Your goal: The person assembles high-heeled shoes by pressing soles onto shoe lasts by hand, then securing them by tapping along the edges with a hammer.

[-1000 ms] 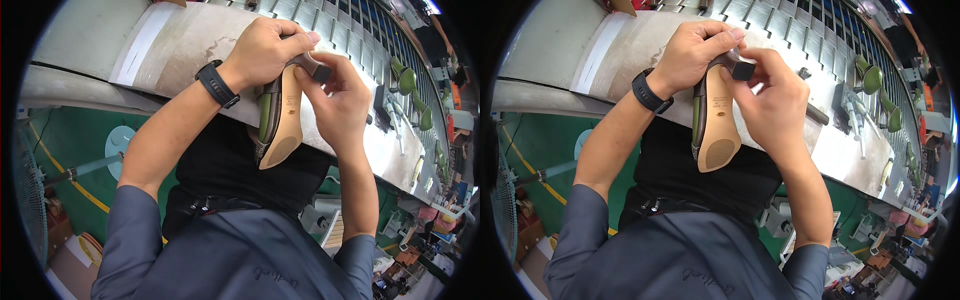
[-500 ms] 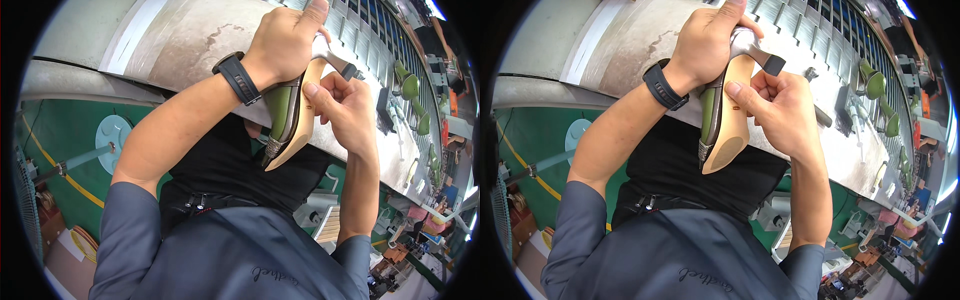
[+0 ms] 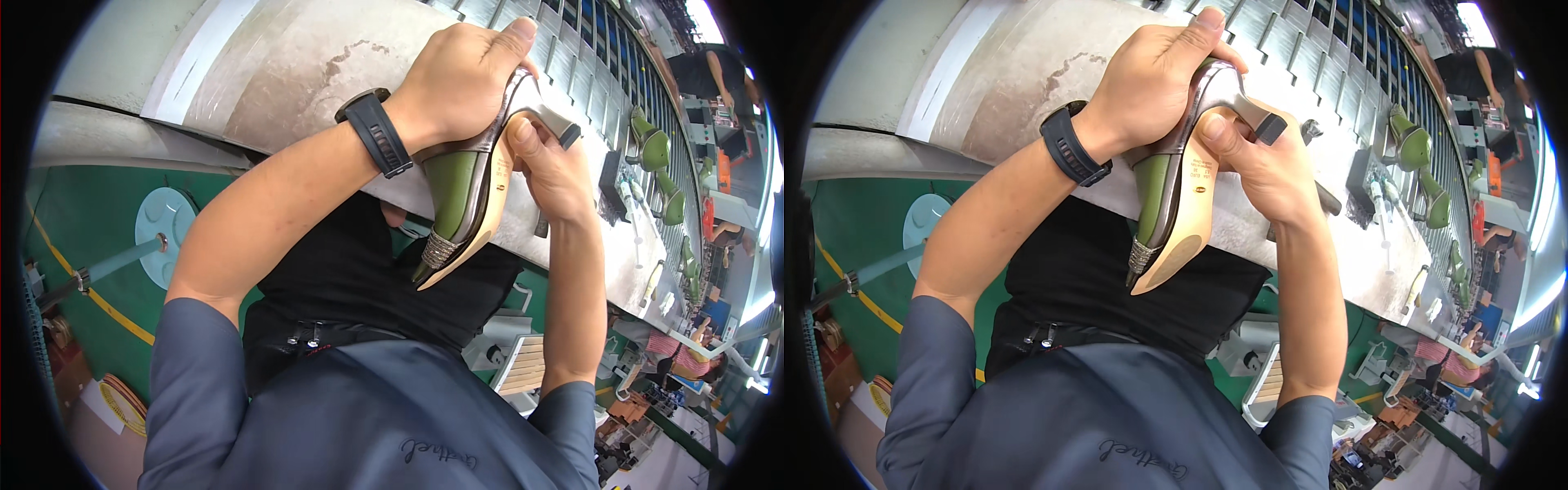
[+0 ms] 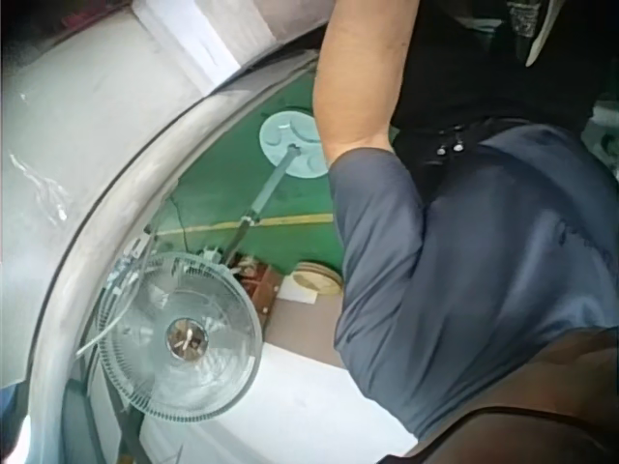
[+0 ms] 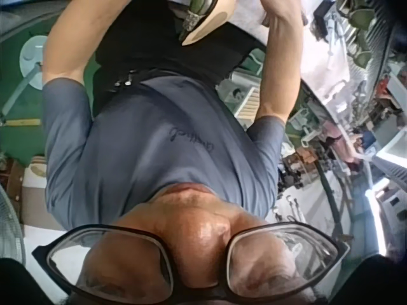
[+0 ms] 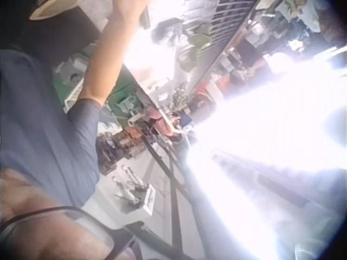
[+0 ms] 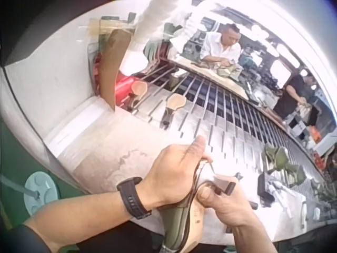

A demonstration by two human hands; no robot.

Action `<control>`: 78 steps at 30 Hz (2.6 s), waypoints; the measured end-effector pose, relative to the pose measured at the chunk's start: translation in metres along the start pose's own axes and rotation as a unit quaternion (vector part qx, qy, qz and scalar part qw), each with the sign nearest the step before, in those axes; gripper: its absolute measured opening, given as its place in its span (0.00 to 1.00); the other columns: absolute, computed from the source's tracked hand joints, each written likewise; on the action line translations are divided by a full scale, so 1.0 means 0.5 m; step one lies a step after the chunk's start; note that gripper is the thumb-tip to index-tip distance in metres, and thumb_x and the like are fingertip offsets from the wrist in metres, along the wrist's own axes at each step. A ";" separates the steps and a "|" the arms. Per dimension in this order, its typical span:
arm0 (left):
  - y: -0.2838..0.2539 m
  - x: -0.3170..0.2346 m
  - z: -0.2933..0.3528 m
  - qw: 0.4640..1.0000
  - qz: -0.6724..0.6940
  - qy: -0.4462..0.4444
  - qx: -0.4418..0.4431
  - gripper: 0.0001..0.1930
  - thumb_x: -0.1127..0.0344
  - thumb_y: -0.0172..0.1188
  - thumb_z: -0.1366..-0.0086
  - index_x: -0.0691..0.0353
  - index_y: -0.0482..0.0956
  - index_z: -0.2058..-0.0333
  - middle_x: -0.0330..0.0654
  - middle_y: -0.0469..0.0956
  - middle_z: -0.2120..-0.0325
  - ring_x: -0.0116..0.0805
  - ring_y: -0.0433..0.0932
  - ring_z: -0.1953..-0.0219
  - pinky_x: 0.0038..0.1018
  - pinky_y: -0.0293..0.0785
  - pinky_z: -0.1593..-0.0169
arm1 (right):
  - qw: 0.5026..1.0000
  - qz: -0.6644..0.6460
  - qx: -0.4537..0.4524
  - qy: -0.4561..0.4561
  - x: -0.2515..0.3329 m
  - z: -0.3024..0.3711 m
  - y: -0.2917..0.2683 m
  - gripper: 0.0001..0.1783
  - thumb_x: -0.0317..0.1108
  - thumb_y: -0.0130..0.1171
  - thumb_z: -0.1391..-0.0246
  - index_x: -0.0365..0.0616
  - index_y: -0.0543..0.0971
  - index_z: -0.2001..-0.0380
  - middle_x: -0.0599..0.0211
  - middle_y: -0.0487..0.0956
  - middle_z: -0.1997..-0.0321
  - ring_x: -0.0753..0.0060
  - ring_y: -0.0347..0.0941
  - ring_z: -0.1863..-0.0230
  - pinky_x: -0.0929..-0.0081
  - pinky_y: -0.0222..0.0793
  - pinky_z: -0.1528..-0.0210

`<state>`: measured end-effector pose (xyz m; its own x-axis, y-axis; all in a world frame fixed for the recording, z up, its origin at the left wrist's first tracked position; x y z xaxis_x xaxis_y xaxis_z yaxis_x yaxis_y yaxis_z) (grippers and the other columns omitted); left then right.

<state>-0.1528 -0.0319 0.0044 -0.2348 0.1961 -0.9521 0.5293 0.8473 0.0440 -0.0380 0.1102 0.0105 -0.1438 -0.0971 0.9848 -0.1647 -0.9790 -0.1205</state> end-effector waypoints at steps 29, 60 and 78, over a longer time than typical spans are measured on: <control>0.011 -0.004 -0.008 0.999 -0.042 -0.013 0.011 0.35 0.43 0.48 0.20 0.72 0.86 0.68 0.60 0.84 0.75 0.52 0.87 0.69 0.39 0.78 0.62 | 0.993 -0.101 -0.043 0.051 0.007 0.104 0.084 0.41 0.31 0.72 0.44 0.26 0.67 0.31 0.54 0.83 0.44 0.70 0.80 0.44 0.70 0.74 0.37; -0.122 -0.045 0.245 0.909 -0.340 0.200 0.137 0.39 0.55 0.82 0.47 0.68 0.78 0.40 0.58 0.78 0.39 0.57 0.76 0.34 0.45 0.72 0.32 | 0.893 0.398 0.003 -0.212 0.037 0.069 0.002 0.38 0.44 0.81 0.59 0.41 0.81 0.44 0.57 0.78 0.37 0.52 0.73 0.35 0.58 0.68 0.32; -0.096 -0.057 0.231 0.877 -0.392 0.225 0.163 0.33 0.61 0.80 0.47 0.63 0.82 0.42 0.54 0.83 0.43 0.50 0.80 0.36 0.50 0.69 0.31 | 0.760 0.534 -0.013 -0.371 0.015 0.077 0.054 0.48 0.65 0.72 0.62 0.44 0.81 0.41 0.65 0.82 0.40 0.59 0.77 0.38 0.45 0.60 0.28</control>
<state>-0.0774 -0.1349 -0.0053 -0.8895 -0.1476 -0.4325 0.2489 0.6373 -0.7293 -0.0058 0.0759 0.0194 0.3785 -0.9174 0.1229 -0.3618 -0.2689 -0.8927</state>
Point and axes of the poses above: each hand's wrist, its own z-axis away from the middle knuckle, its own y-axis out of the palm, x = y × z, the point moved 2 cm from there along -z, towards the middle knuckle
